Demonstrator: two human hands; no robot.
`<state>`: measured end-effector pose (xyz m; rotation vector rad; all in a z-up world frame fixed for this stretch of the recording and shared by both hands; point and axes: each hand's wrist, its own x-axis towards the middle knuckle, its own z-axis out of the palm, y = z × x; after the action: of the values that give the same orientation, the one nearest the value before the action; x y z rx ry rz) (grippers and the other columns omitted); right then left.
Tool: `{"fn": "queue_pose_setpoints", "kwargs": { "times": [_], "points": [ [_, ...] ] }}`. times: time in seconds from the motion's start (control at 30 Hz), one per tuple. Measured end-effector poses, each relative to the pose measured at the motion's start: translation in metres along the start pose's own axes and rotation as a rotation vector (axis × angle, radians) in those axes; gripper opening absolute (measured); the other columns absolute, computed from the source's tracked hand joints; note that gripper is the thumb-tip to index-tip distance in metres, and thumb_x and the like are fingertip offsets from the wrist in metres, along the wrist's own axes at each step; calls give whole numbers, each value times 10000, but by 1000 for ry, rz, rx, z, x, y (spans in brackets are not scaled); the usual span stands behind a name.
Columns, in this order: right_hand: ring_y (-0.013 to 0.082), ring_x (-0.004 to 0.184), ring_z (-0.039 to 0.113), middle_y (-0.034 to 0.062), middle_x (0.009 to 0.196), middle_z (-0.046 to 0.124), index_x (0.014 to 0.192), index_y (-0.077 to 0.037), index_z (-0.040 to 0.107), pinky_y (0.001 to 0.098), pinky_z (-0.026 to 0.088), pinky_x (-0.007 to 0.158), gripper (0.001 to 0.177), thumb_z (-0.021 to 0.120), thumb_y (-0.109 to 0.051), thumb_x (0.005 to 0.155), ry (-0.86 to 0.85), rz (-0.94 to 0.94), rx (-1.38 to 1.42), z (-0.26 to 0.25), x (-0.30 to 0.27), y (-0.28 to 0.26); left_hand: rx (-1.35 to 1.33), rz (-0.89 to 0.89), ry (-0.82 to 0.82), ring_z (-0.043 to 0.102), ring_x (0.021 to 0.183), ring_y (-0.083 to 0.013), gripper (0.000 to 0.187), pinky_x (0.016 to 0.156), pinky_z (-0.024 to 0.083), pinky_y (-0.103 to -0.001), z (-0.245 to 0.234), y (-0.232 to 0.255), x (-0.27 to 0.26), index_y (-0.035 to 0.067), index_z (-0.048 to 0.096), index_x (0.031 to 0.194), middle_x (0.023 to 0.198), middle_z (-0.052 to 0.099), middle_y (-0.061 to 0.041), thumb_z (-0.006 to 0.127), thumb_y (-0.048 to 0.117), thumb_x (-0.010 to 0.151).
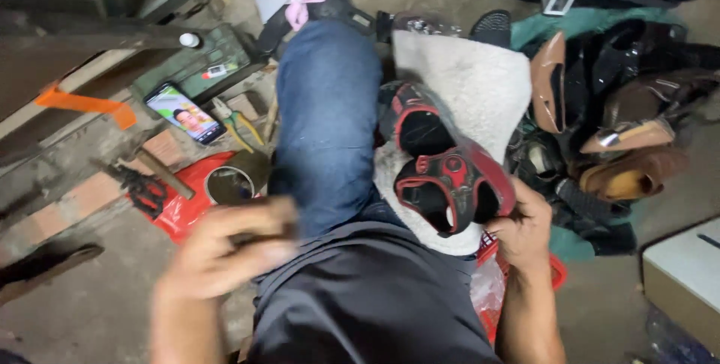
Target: The person sits on the floor and sews a red and black shoe using a needle and thread. They repeatedly push the needle through the shoe's upper and pull the thread to secure the stitches while holding the shoe on their lap.
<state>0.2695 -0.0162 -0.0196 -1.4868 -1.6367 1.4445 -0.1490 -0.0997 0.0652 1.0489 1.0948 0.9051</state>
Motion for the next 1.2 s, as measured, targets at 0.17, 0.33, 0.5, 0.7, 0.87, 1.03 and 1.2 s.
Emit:
{"fn": "queue_pose_setpoints", "kwargs": {
  "times": [0.17, 0.33, 0.5, 0.7, 0.87, 1.03, 1.2],
  "points": [
    [110, 850, 551, 25, 988, 678, 1248, 47, 660, 237, 459, 776, 895, 744, -671, 720, -17, -21, 107, 0, 2, 5, 136, -447, 712, 504, 617, -110, 122, 590, 401, -234, -66, -63, -99, 7, 685, 846, 734, 634, -57, 709, 56, 955],
    [111, 887, 567, 32, 1032, 692, 1292, 50, 647, 237, 470, 811, 943, 740, -689, 713, -30, -29, 125, 0, 6, 2, 1381, -695, 768, 656, 638, -264, 276, 605, 491, -388, -64, -76, -82, 86, 747, 1074, 885, 737, -54, 755, 323, 1217],
    [160, 1013, 627, 97, 1171, 718, 1375, 52, 608, 270, 492, 917, 919, 747, -600, 741, -25, -31, 109, 1, 4, 1, 842, 325, 656, 672, 927, -316, 109, 795, 549, -401, 39, -15, 50, -40, 654, 1021, 1113, 691, -196, 692, -57, 921],
    [118, 787, 585, 61, 825, 716, 1009, -77, 732, 332, 534, 680, 671, 738, -688, 733, 5, -158, 29, 8, 8, -7, 849, 212, 310, 682, 517, -281, 130, 464, 545, -419, 92, -35, 113, 61, 645, 971, 694, 693, -128, 540, 132, 1000],
    [118, 748, 582, 62, 800, 702, 1032, -71, 734, 324, 517, 647, 764, 723, -754, 690, -20, -176, -25, 11, 9, -3, 503, 173, 327, 731, 706, -356, 211, 590, 574, -418, 102, -17, 108, 137, 728, 1095, 755, 739, -117, 591, 90, 941],
    [125, 753, 592, 30, 801, 692, 1007, -102, 739, 324, 517, 636, 770, 694, -796, 676, -66, -146, -32, -3, 11, 14, 337, 167, 351, 763, 807, -345, 265, 651, 599, -403, 121, -26, 112, 119, 745, 1159, 848, 775, -142, 604, 79, 939],
    [133, 396, 495, 41, 513, 458, 733, -169, 518, 205, 280, 383, 433, 687, -379, 1072, 532, 314, 165, -31, 28, 65, 344, 240, 327, 731, 698, -352, 302, 617, 589, -394, 126, -31, 112, 55, 718, 1213, 724, 723, -155, 553, 28, 961]
  ]
}}
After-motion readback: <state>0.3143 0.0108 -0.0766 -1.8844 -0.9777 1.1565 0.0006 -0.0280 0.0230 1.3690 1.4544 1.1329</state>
